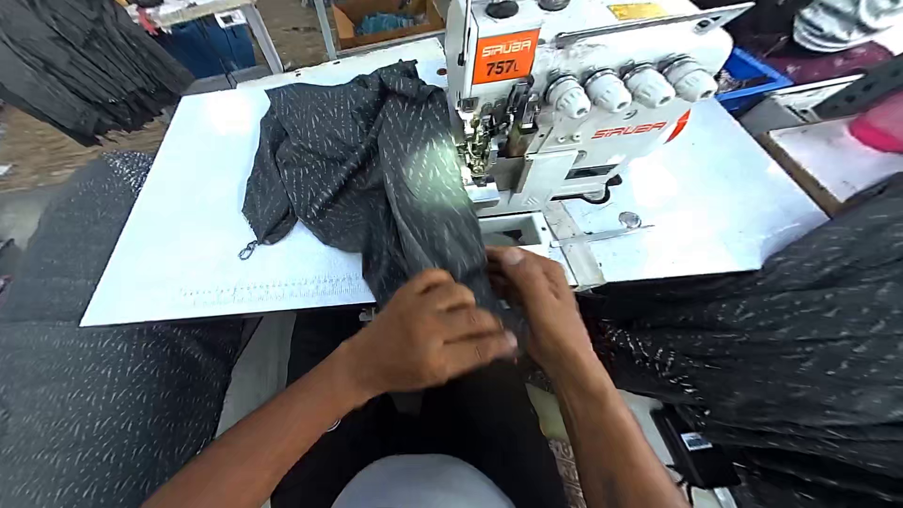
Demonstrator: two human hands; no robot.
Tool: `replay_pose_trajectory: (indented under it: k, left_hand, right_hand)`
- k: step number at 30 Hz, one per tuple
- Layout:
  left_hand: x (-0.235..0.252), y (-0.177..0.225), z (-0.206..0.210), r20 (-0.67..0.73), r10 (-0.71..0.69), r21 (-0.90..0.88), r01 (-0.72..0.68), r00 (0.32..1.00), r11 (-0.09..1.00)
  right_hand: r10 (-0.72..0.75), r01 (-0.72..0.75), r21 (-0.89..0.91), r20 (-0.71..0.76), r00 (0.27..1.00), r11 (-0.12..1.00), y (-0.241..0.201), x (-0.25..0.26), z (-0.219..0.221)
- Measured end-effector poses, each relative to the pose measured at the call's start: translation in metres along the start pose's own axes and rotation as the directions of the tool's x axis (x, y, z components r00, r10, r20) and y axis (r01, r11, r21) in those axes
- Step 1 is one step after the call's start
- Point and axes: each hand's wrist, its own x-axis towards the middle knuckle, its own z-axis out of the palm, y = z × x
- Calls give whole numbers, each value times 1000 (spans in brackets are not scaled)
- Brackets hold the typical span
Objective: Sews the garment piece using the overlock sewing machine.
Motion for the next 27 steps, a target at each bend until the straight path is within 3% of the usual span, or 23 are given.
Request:
replay_pose_trajectory:
  k: [2,4,6,8,12,15,19,24,27]
  left_hand:
    - [-1,15,-1,152,93,-146,-71,984,987]
    - [2,18,-19,206,101,-191,-61,973,980]
    - [15,0,-49,149,-64,-126,83,987,989]
    - [36,-38,-71,126,-239,18,238,963,971]
    - [61,-116,-80,289,-402,250,336,869,908]
    - [71,-146,-77,347,-445,356,323,825,877]
    - [70,-168,-67,293,-430,324,334,854,885]
    - [72,-171,-68,317,-497,269,426,808,864]
    - [75,-178,-70,315,-516,236,461,797,856]
  right_hand:
    - [127,-139,121,104,986,983,-6,6,9]
    - [153,-182,159,181,972,970,-5,0,14]
    - [94,-141,152,282,955,978,1,-16,13]
    - [-7,-77,164,456,890,983,6,-39,7]
    - [-208,128,168,664,718,977,12,-92,-25]
    - [-142,64,142,655,743,988,13,-122,-65]
    - [30,-101,104,530,848,989,41,-145,-91]
    - [308,-342,2,428,850,940,78,-181,-108]
    - [342,-381,14,412,845,925,88,-191,-115]
